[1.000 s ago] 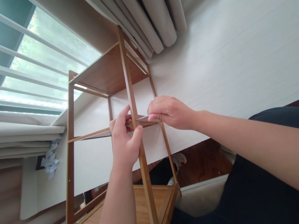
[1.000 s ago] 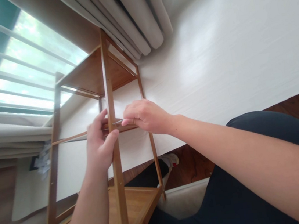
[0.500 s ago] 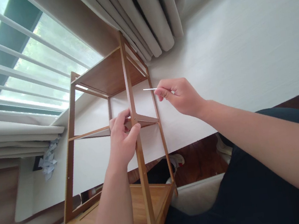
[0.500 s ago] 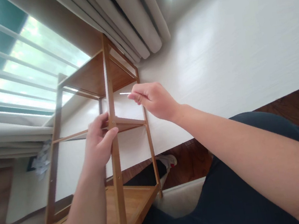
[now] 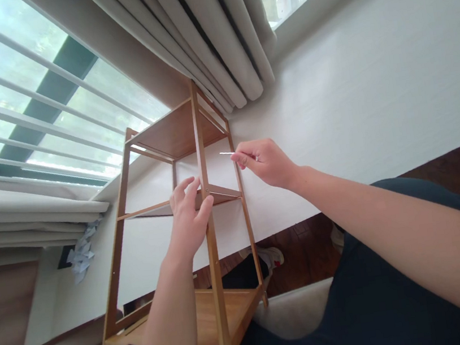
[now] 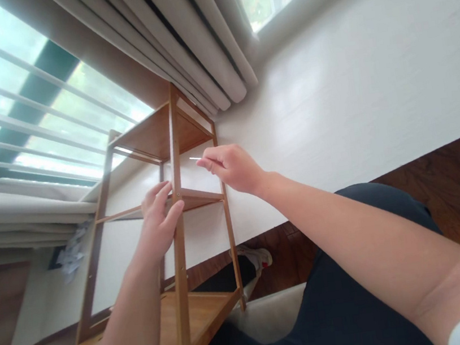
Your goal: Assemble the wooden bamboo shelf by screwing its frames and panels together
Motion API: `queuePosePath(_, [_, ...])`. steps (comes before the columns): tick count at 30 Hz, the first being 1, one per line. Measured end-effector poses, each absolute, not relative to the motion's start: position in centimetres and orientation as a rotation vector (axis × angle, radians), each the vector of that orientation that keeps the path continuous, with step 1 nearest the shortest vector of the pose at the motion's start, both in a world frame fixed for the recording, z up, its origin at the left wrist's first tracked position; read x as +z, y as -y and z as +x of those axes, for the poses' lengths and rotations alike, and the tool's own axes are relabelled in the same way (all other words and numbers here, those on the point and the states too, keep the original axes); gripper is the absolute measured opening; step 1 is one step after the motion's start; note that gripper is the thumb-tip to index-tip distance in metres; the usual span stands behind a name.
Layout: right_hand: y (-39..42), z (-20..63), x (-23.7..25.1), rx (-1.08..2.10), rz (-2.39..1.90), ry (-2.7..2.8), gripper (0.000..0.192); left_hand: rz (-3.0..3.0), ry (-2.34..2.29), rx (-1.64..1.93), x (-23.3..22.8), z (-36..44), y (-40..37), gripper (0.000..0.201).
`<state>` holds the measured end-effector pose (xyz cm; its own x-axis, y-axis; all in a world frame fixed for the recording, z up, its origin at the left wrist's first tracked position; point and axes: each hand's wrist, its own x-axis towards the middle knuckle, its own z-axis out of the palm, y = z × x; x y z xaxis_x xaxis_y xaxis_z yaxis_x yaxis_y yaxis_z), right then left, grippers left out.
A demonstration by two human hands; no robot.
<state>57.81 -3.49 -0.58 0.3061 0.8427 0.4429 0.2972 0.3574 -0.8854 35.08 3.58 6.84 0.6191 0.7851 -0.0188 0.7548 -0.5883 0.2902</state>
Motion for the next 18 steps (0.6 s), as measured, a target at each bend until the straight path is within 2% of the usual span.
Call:
queuePosePath(6, [3.6, 57.9, -0.5, 0.512, -1.222, 1.222, 0.055, 2.528, -1.43, -0.048, 8.7, 34.0, -0.5, 0.078])
queuePosePath(10, [3.5, 57.8, -0.4, 0.532, -1.228, 1.218, 0.053, 2.45, -1.459, -0.101, 9.2, 32.5, 2.4, 0.084])
queuePosePath(14, [3.4, 57.6, -0.4, 0.556, -1.231, 1.218, 0.05, 2.162, -1.469, -0.09, 9.1, 32.2, 5.2, 0.081])
queuePosePath(18, [3.4, 57.3, -0.4, 0.577, -1.244, 1.22, 0.046, 1.712, -1.471, 0.013, 8.4, 32.4, 6.8, 0.059])
